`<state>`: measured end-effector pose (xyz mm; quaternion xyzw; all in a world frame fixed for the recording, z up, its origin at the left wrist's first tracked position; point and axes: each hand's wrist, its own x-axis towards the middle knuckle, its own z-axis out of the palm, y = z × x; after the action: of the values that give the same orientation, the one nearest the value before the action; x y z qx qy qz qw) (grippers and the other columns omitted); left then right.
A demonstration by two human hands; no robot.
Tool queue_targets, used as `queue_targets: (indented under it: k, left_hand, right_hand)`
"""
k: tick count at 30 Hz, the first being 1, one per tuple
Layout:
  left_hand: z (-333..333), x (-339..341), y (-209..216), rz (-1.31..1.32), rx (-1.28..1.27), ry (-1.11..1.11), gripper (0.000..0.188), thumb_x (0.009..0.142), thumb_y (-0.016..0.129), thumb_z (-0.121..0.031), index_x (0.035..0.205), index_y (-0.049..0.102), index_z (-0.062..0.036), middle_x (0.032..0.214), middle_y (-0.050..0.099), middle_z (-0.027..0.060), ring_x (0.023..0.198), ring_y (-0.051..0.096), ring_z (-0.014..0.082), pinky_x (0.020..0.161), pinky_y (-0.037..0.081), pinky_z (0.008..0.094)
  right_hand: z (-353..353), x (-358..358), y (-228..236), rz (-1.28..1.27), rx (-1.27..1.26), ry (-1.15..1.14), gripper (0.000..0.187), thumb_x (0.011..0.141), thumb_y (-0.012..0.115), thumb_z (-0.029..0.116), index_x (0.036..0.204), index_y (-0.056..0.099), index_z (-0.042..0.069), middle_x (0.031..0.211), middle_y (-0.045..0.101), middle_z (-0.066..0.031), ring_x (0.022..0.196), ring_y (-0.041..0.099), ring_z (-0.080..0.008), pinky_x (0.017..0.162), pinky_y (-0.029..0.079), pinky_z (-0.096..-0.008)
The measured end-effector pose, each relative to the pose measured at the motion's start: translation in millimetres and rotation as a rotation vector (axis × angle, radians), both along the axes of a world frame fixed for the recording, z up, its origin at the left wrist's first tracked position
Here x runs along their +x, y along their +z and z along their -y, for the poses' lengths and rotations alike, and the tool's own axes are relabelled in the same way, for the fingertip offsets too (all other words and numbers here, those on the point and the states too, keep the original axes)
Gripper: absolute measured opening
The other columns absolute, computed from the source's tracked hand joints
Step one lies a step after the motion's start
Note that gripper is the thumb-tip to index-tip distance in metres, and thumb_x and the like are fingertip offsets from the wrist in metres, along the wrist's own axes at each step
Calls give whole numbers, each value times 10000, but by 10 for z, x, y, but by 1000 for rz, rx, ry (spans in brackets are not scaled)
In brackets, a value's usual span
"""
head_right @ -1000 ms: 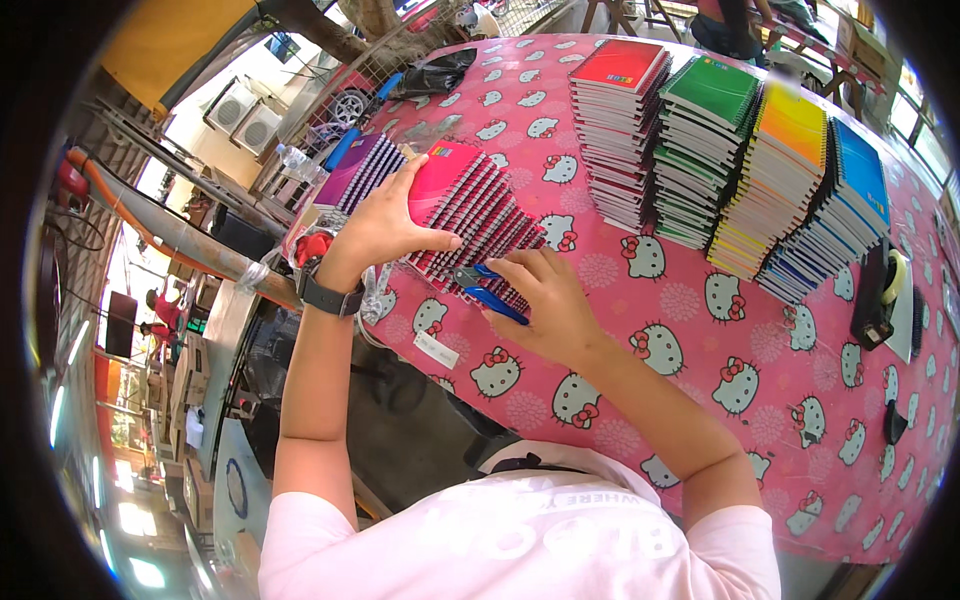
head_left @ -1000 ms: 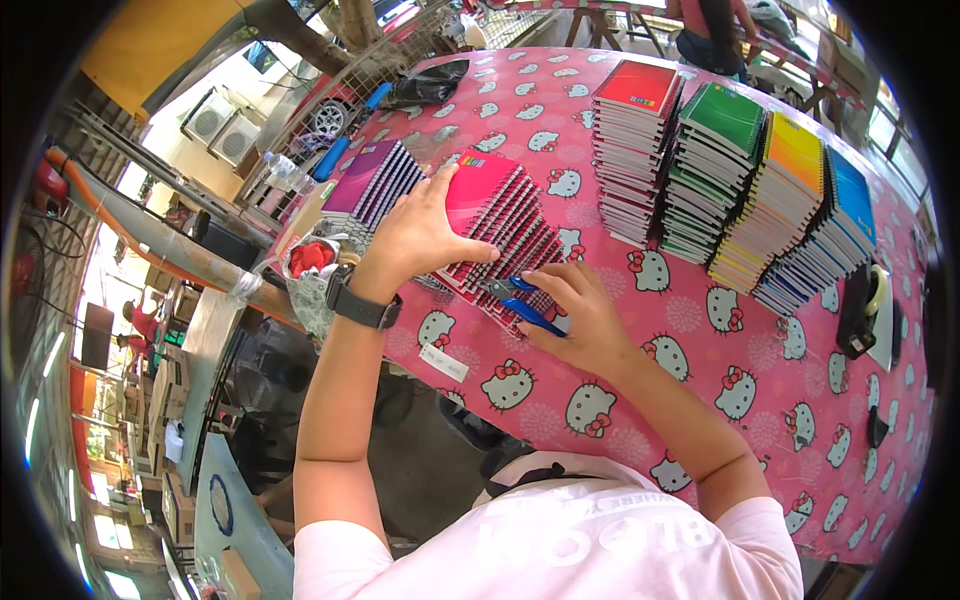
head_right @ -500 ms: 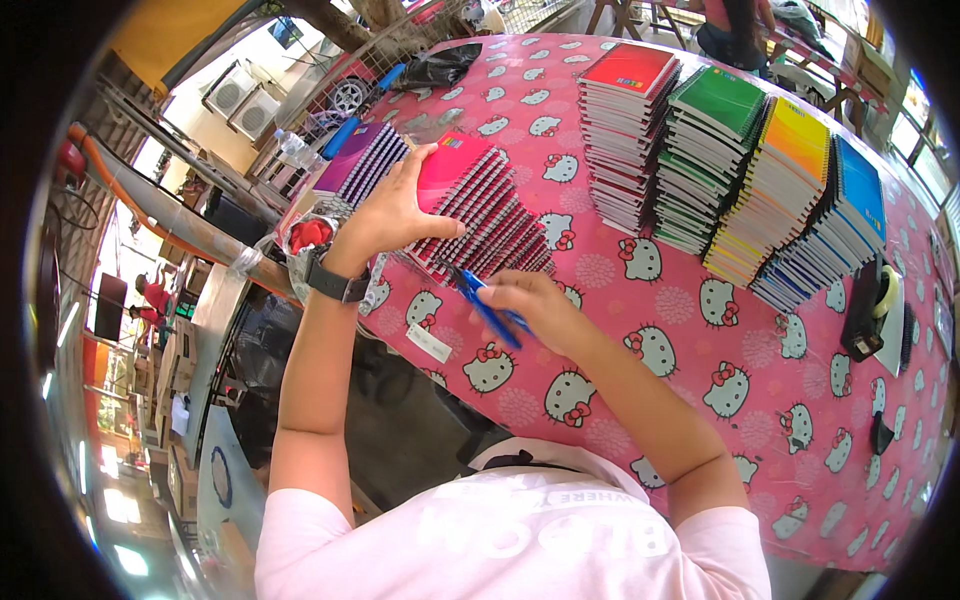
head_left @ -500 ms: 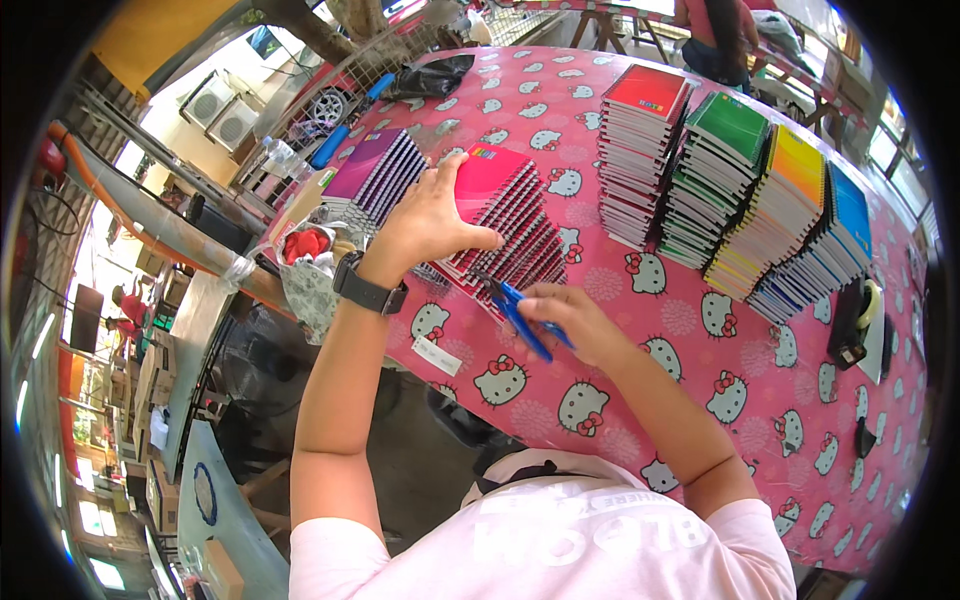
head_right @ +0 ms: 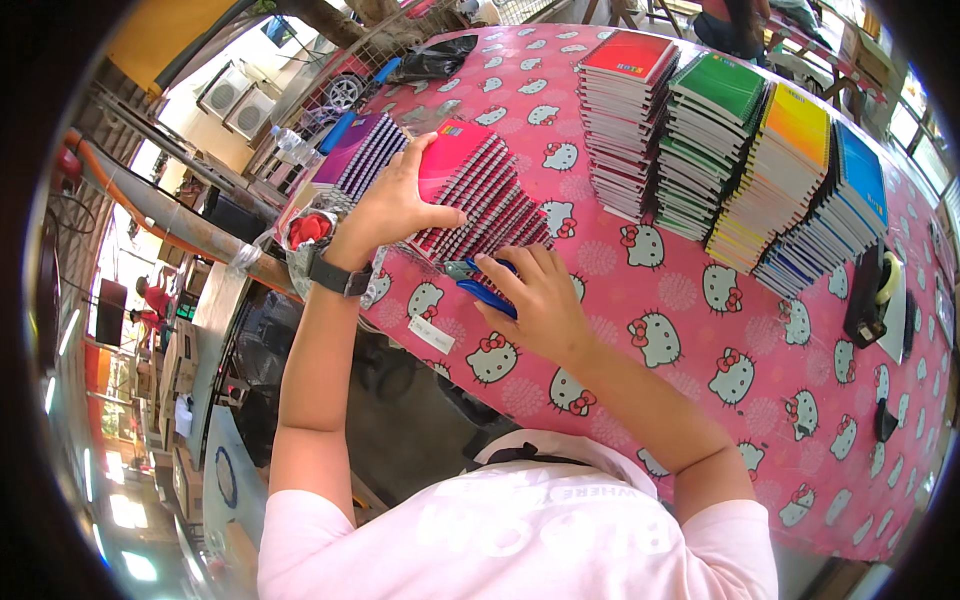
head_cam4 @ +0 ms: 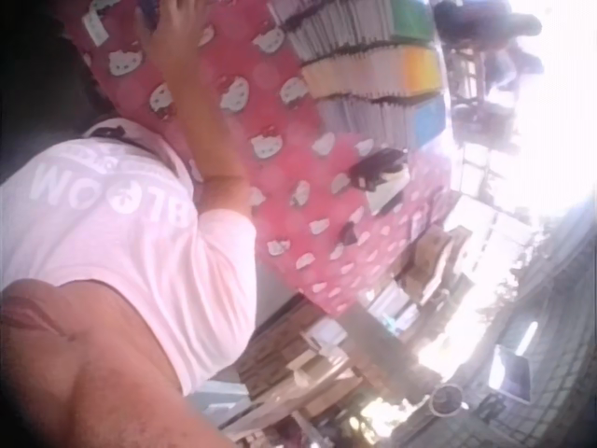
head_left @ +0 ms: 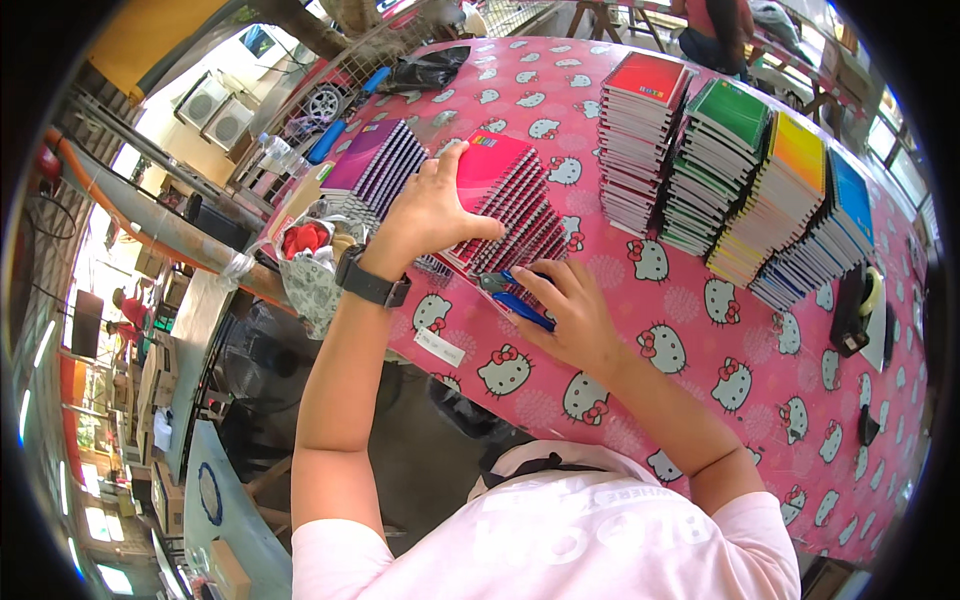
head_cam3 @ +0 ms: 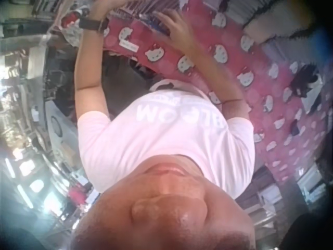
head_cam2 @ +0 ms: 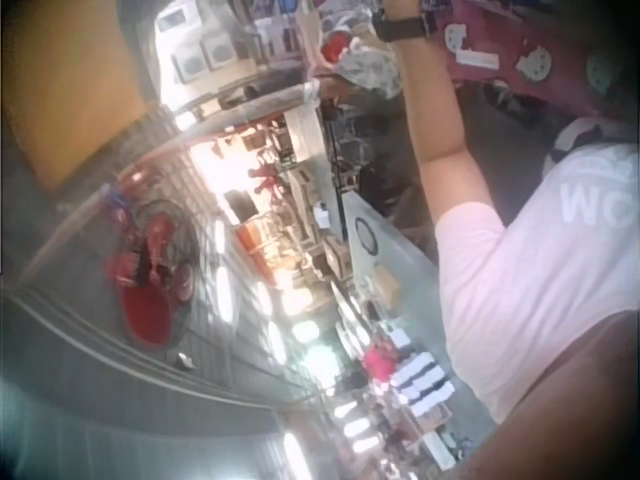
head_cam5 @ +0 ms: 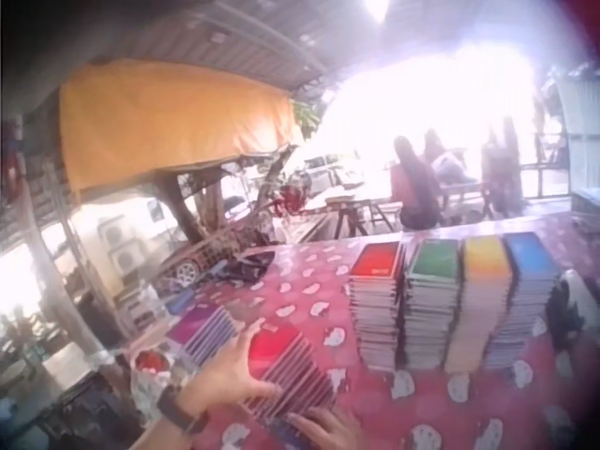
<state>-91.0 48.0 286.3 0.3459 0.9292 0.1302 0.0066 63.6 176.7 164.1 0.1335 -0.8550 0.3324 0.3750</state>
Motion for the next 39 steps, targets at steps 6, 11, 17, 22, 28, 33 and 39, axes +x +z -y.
queue_targets:
  k: [6,11,17,22,28,33,39]
  left_hand:
    - [2,-16,6,13,15,-20,1109,564,806,-454,1407,226,-27,1354,372,259,1265,368,371,1056,302,405]
    - [-7,-9,27,17,-2,-11,1107,553,793,-464,1406,231,-37,1350,377,254,1258,376,373,1049,315,409]
    - [31,-23,-5,16,44,-30,1091,559,807,-451,1397,246,-33,1327,392,262,1236,394,375,1035,326,409]
    - [18,-20,-25,-28,46,-53,1088,561,803,-458,1395,251,-30,1314,408,261,1221,410,377,1030,331,410]
    - [26,-3,-33,-43,38,-41,1078,564,798,-459,1392,258,-31,1303,419,261,1212,420,378,1022,339,411]
    - [6,23,-28,-42,21,-24,1075,567,796,-451,1393,256,-26,1310,415,259,1217,417,374,1025,336,409]
    - [28,-23,-33,-38,46,-27,1085,552,804,-442,1399,258,-41,1302,420,256,1211,419,377,1027,339,408]
  right_hand:
    - [-36,-47,-121,636,-896,487,372,805,682,210,1103,589,7,916,632,-93,788,597,-211,708,482,-336]
    - [-66,4,-7,759,-928,468,364,811,672,197,1103,585,-3,931,641,-110,806,608,-218,713,489,-341]
    - [-77,59,24,118,-135,28,427,735,710,182,1124,593,52,980,590,-119,903,550,-291,782,458,-410]
    - [-152,18,-62,96,-107,113,435,744,714,196,1133,588,48,943,592,-109,870,559,-260,745,469,-386]
    - [-189,5,-15,795,-928,543,375,826,664,226,1097,567,-14,892,630,-95,744,583,-176,666,482,-295]
    - [-141,74,96,922,-1041,495,336,829,650,210,1069,558,-7,897,627,-100,744,583,-189,657,478,-309]
    - [-79,106,-1,136,-104,63,453,716,714,236,1111,569,71,971,559,-111,924,509,-295,802,417,-408]
